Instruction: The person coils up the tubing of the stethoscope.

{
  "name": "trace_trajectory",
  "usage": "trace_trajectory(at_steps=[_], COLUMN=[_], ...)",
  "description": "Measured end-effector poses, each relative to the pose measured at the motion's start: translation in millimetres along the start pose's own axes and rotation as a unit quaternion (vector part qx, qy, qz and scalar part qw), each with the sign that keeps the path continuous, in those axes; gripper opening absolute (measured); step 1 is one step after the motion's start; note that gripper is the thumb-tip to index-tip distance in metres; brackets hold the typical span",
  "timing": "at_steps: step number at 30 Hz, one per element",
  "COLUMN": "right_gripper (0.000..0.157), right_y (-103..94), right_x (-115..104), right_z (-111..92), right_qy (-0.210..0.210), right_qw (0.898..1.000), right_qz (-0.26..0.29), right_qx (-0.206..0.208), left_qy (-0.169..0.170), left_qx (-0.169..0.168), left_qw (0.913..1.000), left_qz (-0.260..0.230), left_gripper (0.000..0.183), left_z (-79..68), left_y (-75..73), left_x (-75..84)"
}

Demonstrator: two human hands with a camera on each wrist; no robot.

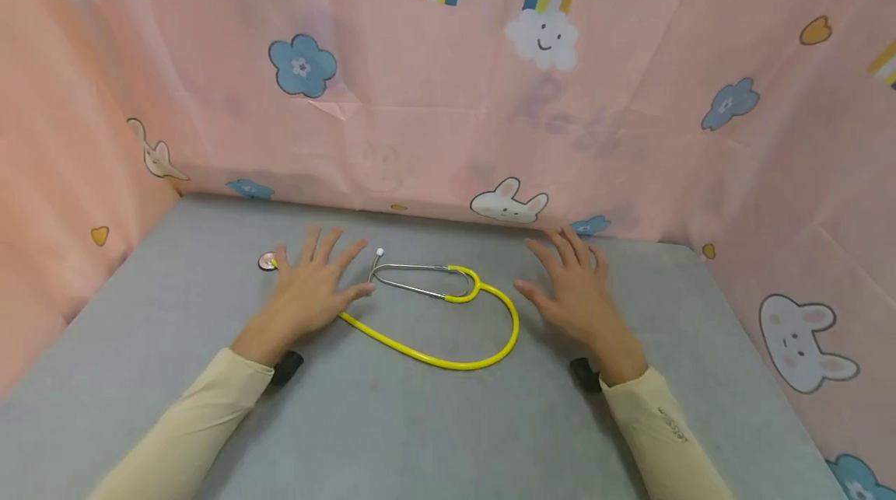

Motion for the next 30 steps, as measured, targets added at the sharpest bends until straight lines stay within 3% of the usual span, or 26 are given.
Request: trace_trajectory(at_steps=[3,6,14,20,30], right_gripper=[0.068,0.068,0.068,0.074,0.074], right_y=[-1.9,-2.7,10.3,31.7,57.8], right_x=[-20,-40,-78,-80,-75], right_z=[13,29,56,58,52], right_qy=[-0.028,-0.036,-0.016,0.016,0.011], right_qw=[0.999,0.997,0.983,0.977,0.972], right_qz=[0.027,0.05,0.108,0.109,0.11], right_qx=[-0.01,-0.046,-0.15,-0.182,-0.208], left_qy=[0.02,0.031,0.049,0.055,0.054], left_qx=[-0.008,-0.018,-0.044,-0.035,-0.022], left_qw=[0.9992,0.9974,0.9931,0.9927,0.9942], left_qz=[-0.033,-0.062,-0.097,-0.101,-0.09], left_gripper=[0.071,0.068,0.06,0.057,0.047], left_z=[10.5,20.5,30.0,30.8,35.1], left_y=[0.2,2.0,8.8,7.9,18.7], left_x=[10.8,20.8,32.1,29.0,31.0])
Point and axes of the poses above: each hand's wrist, its own z-axis towards the middle knuckle, its own y-axis out of the palm, x = y × z, the point moved 4 cm from there along z, towards the middle knuckle, and after that the axes turned 3 degrees about z, right-handed, at the moved point
